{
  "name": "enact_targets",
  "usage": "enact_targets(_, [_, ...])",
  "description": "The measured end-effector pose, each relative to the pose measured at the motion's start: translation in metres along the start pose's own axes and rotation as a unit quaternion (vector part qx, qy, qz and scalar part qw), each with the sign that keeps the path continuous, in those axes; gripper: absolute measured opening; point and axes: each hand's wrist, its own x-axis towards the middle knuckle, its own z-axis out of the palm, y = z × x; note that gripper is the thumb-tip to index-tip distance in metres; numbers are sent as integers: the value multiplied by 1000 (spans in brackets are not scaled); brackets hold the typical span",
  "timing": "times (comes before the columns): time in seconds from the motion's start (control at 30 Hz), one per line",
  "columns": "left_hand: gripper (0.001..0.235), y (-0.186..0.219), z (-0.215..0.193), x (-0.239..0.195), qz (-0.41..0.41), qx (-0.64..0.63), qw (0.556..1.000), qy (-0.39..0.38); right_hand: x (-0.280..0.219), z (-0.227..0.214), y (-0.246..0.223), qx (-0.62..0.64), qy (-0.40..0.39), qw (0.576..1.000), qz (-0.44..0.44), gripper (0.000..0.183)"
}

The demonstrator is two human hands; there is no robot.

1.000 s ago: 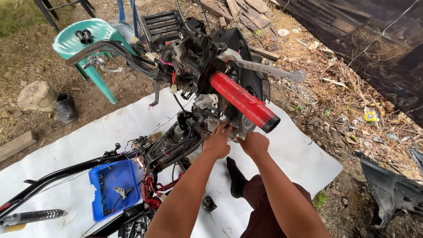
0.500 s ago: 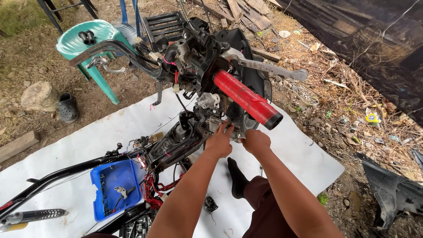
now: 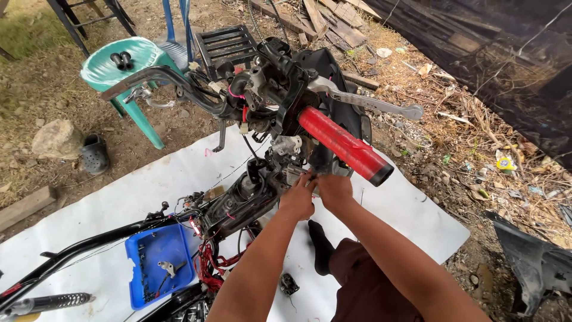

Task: The person works on a disassembled motorcycle engine and frame laid out on a white sheet. They use a socket wrench to tighten bolts on the engine block and handle various wires and small parts, placing some into a blue tray.

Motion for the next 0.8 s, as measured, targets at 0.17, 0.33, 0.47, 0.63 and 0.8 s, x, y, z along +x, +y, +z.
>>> enact_targets(0.17, [92, 1, -9, -1, -8, -1, 1000, -26, -33, -36, 25, 75, -97, 988, 94, 38])
enact_targets(0.33, [93, 0, -4, -3, -5, -11, 1000, -10, -62, 16, 41, 157, -108, 976, 110, 56])
enact_targets(0.47, [89, 2, -5, -5, -8, -2, 1000, -19, -67, 52, 43, 259, -51, 962, 67, 54])
enact_targets(0.63, [88, 5, -9, -7, -14, -13, 1000, -24, -66, 22, 48, 344, -74, 934, 53, 53])
enact_targets(0.8, [88, 5, -7, -5, -18, 3, 999, -27, -59, -53, 29, 179, -116, 966, 146, 55])
